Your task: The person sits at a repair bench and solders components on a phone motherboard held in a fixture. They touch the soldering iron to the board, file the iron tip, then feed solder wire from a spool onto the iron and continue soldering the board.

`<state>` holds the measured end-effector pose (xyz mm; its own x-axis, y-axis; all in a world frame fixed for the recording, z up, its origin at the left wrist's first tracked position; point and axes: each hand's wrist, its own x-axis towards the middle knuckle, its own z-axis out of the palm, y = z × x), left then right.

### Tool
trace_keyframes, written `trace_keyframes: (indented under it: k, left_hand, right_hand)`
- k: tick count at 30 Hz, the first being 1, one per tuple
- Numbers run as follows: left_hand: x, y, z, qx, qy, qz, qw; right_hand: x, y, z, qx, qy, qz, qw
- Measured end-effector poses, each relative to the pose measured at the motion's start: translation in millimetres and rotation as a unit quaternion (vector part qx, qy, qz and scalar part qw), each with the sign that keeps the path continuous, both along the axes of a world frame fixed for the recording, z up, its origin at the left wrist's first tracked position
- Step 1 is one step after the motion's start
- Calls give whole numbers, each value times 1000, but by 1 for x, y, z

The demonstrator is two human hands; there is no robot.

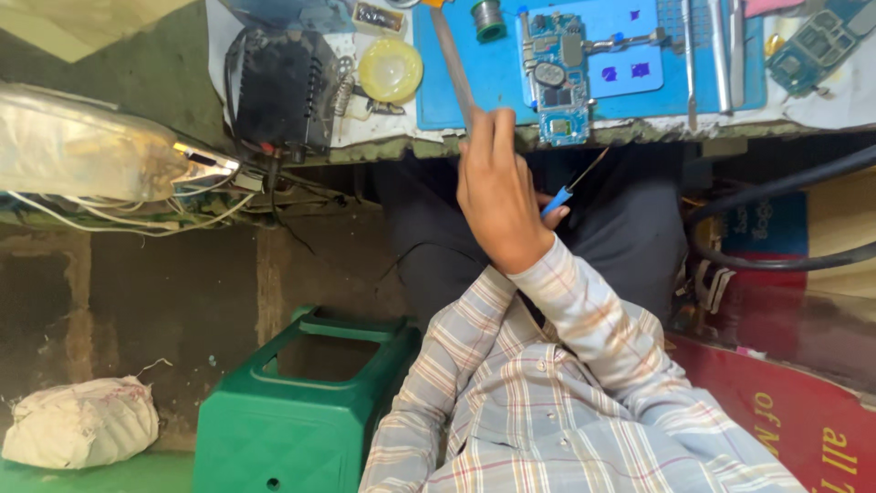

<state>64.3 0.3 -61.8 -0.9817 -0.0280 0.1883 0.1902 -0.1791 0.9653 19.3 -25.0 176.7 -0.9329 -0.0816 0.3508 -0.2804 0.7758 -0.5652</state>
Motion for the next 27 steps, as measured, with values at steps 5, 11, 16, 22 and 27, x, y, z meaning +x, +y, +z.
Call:
trace_keyframes:
  k: [5,11,16,22,27]
  left_hand:
    - [0,-12,5,27,-48,-62,997]
    - [2,-44,76,-85,-43,-89,991]
    - [6,-40,154,-79,73,-159,981]
    - [-1,-40,215,-16,89,-267,959]
    - [-6,-50,216,168,-129,-337,917]
  right_hand:
    - [1,6,4,86,29,52,995]
    - [104,89,-5,-56,-69,176,980]
    - [175,116,-59,-414,-492,141,753]
    - [191,118,-91,-709,-400,204,544]
    - [169,127,-111,-862,-256,104,425]
